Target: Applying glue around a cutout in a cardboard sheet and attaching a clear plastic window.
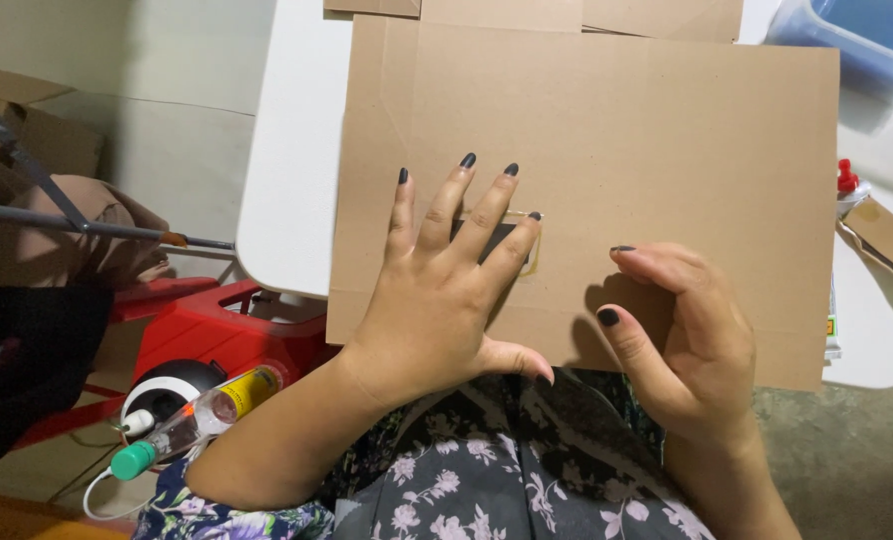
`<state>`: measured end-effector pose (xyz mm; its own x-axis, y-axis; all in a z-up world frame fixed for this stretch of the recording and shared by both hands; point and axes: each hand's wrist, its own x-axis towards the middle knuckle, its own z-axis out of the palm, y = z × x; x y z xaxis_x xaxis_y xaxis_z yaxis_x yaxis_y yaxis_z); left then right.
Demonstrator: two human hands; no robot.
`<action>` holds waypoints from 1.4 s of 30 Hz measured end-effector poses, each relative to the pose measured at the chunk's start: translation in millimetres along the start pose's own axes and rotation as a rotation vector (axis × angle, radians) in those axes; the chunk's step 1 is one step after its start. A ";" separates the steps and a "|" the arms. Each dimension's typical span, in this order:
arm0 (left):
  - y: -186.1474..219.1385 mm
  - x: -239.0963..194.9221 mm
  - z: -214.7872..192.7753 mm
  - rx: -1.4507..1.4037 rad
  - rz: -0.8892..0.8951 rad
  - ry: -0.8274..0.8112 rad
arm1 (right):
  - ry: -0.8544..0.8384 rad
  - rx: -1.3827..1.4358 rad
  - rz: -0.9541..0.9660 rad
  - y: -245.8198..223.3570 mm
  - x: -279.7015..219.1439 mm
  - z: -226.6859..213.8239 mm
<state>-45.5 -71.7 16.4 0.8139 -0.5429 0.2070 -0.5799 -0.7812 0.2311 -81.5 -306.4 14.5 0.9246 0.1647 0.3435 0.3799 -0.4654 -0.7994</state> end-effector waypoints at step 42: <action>30.5 -54.7 35.7 0.098 0.157 0.220 | -0.047 0.376 0.201 10.5 -4.2 4.8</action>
<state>-106.5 -76.9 -21.8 0.6808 -0.5881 0.4366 -0.6833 -0.7246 0.0894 -81.3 -307.8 2.2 0.9783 0.1467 0.1463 0.1674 -0.1440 -0.9753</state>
